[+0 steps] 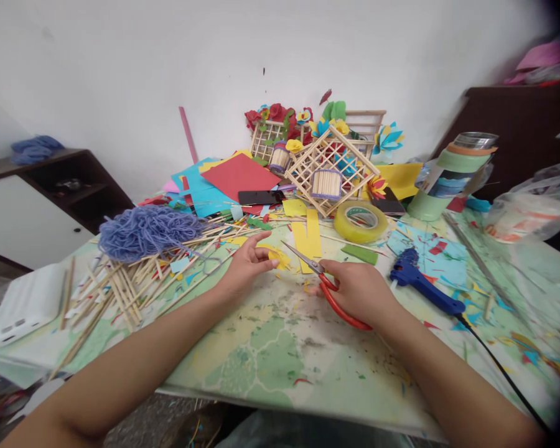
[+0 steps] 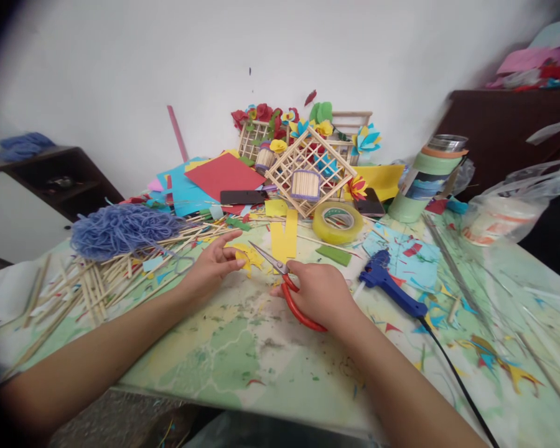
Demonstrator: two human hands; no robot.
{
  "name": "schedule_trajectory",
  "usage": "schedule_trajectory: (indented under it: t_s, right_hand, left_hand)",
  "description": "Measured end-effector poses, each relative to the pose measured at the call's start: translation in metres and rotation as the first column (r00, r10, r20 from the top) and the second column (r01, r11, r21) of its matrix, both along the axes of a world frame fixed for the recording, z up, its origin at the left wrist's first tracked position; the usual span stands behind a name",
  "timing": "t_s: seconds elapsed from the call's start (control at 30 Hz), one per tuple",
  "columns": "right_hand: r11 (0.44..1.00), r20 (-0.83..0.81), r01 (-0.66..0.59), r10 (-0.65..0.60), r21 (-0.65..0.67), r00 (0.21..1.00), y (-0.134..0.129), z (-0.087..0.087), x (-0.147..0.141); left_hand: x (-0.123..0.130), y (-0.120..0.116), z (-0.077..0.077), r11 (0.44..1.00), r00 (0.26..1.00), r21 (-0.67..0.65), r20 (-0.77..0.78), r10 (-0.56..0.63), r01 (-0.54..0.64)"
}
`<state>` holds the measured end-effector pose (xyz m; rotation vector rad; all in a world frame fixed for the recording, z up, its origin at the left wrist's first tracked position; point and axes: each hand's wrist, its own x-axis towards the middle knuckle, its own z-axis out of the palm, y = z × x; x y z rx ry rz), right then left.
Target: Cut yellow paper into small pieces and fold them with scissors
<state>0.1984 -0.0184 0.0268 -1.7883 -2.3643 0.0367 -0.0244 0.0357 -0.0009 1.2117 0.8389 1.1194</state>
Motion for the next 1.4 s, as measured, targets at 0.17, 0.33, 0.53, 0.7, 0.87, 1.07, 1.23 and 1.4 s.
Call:
schedule_trajectory:
  t_s: [0.17,0.33,0.53,0.7,0.87,1.07,1.23,1.4]
  right_hand:
    - [0.998,0.027,0.060,-0.060,-0.001,0.998,0.002,0.001,0.000]
    - [0.996,0.036,0.087,-0.086,-0.011,0.996,0.001,0.005,0.001]
    - [0.995,0.025,0.094,-0.094,0.016,0.995,-0.001,0.006,0.002]
    - [0.992,0.008,0.123,-0.123,0.023,0.992,0.001,0.005,0.003]
    - [0.983,0.026,0.180,-0.181,0.029,0.983,0.003,0.004,0.003]
    - [0.958,0.058,0.282,-0.285,0.056,0.957,0.005,-0.001,0.009]
    - [0.956,0.016,0.286,-0.287,0.074,0.958,0.011,-0.009,0.014]
    - [0.966,-0.010,0.249,-0.249,0.064,0.969,0.016,-0.015,0.016]
  left_hand:
    - [0.001,-0.001,0.003,0.999,1.000,-0.054,-0.006,-0.002,0.002]
    - [0.001,0.000,0.007,0.985,0.997,-0.157,-0.049,0.060,-0.067]
    - [-0.003,0.008,0.004,0.986,0.993,-0.130,-0.075,0.093,-0.102]
    - [-0.013,0.020,0.007,0.993,0.977,-0.046,-0.189,0.098,-0.108]
    - [-0.030,0.035,0.010,0.966,0.922,0.221,-0.327,0.206,-0.137]
    - [-0.053,0.062,0.004,0.892,0.813,0.408,-0.442,0.378,-0.193]
    - [-0.048,0.053,0.004,0.812,0.699,0.577,-0.546,0.461,-0.086]
    - [-0.012,0.021,-0.006,0.763,0.618,0.556,-0.738,0.273,0.328]
